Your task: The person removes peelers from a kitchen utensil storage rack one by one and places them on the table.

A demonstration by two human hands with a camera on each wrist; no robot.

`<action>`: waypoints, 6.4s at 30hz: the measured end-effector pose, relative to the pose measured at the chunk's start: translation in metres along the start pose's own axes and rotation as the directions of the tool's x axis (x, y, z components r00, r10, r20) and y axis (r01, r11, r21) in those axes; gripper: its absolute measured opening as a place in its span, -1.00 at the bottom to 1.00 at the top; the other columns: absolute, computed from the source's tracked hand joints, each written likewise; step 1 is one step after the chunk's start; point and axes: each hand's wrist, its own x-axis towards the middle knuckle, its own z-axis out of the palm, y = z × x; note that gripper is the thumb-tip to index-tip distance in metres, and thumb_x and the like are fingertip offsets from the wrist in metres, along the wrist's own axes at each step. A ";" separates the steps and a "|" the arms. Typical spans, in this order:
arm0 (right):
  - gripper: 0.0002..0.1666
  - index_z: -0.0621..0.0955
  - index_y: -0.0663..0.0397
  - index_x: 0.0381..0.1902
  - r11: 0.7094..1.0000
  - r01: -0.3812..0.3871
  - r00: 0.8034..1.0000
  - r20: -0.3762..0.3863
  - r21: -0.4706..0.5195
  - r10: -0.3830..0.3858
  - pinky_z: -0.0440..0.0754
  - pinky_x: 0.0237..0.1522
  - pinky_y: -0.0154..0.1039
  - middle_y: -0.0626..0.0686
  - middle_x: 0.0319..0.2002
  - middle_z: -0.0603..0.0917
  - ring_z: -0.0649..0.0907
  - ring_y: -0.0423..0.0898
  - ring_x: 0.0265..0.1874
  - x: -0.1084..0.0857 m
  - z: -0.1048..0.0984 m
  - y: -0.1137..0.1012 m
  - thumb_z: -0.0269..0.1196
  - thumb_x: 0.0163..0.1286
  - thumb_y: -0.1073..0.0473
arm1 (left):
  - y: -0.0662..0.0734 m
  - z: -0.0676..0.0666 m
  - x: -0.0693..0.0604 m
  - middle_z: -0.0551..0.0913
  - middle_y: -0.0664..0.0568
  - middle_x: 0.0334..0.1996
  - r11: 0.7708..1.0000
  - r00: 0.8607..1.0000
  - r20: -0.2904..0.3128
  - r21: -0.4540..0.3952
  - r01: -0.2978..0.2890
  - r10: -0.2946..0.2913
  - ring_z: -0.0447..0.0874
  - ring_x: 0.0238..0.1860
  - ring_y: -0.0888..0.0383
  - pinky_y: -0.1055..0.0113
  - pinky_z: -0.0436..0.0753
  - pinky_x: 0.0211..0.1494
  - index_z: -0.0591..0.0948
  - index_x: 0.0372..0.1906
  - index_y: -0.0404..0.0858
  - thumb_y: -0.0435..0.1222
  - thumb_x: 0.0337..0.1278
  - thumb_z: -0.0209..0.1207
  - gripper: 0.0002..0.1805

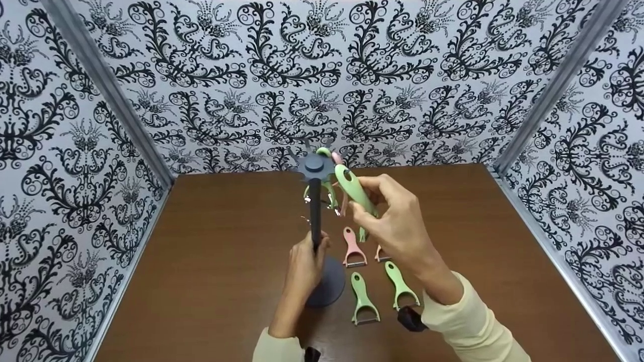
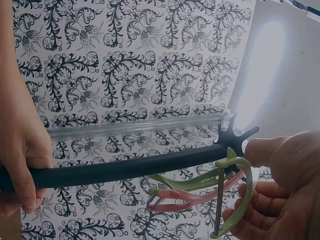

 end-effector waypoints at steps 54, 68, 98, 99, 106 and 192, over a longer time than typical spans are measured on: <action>-0.61 0.68 0.27 0.01 0.997 0.055 0.998 -0.022 -0.050 -0.056 0.52 -0.38 -0.41 -0.01 -0.32 0.62 0.58 -0.10 -0.38 0.000 -0.012 -0.001 0.43 0.19 0.47 | 0.001 -0.009 0.005 0.78 0.09 -0.36 0.997 0.994 0.093 -0.041 0.059 -0.055 0.67 -0.37 0.18 0.24 0.58 -0.28 0.65 -0.23 -0.20 -0.37 0.43 0.23 -0.95; -0.61 0.69 0.27 -0.02 0.995 0.048 0.998 -0.034 -0.084 -0.051 0.56 -0.32 -0.40 -0.01 -0.31 0.65 0.61 -0.13 -0.36 -0.008 -0.024 0.010 0.48 0.17 0.44 | -0.005 -0.010 0.006 0.79 0.04 -0.34 0.997 0.992 0.129 -0.079 0.017 -0.006 0.79 -0.29 0.05 0.17 0.67 -0.24 0.66 -0.22 -0.26 -0.36 0.47 0.19 -0.91; -0.61 0.71 0.28 -0.02 0.982 -0.108 0.993 -0.064 -0.155 0.099 0.61 -0.40 -0.42 0.03 -0.36 0.66 0.61 -0.14 -0.42 -0.030 -0.060 0.042 0.51 0.17 0.45 | -0.002 -0.012 0.005 0.78 0.03 -0.34 0.995 0.988 0.143 -0.069 0.076 -0.065 0.70 -0.37 0.16 0.30 0.58 -0.32 0.65 -0.18 -0.25 -0.36 0.46 0.20 -0.94; -0.61 0.71 0.28 -0.02 0.981 -0.114 0.992 -0.064 -0.157 0.105 0.61 -0.40 -0.42 0.04 -0.37 0.65 0.61 -0.14 -0.42 -0.031 -0.061 0.042 0.51 0.17 0.45 | -0.002 -0.012 0.005 0.78 0.05 -0.34 0.995 0.988 0.143 -0.070 0.076 -0.065 0.70 -0.37 0.17 0.30 0.57 -0.32 0.65 -0.18 -0.25 -0.36 0.45 0.21 -0.95; -0.60 0.69 0.34 -0.02 0.976 -0.141 0.989 -0.075 -0.163 0.130 0.60 -0.40 -0.46 0.02 -0.38 0.66 0.61 -0.13 -0.44 -0.034 -0.066 0.048 0.50 0.17 0.48 | -0.002 -0.012 0.004 0.78 0.01 -0.33 0.994 0.987 0.145 -0.074 0.078 -0.067 0.68 -0.38 0.17 0.31 0.57 -0.32 0.65 -0.18 -0.25 -0.36 0.46 0.21 -0.95; -0.70 0.71 0.33 -0.12 0.825 -0.411 0.910 -0.126 -0.387 0.395 0.43 -0.39 -0.52 0.05 -0.44 0.69 0.57 -0.20 -0.48 -0.097 -0.106 0.139 0.51 0.22 0.32 | -0.005 -0.009 0.004 0.78 0.08 -0.32 0.996 0.989 0.136 -0.049 0.073 -0.066 0.73 -0.29 0.11 0.23 0.59 -0.23 0.66 -0.16 -0.23 -0.29 0.45 0.21 -0.91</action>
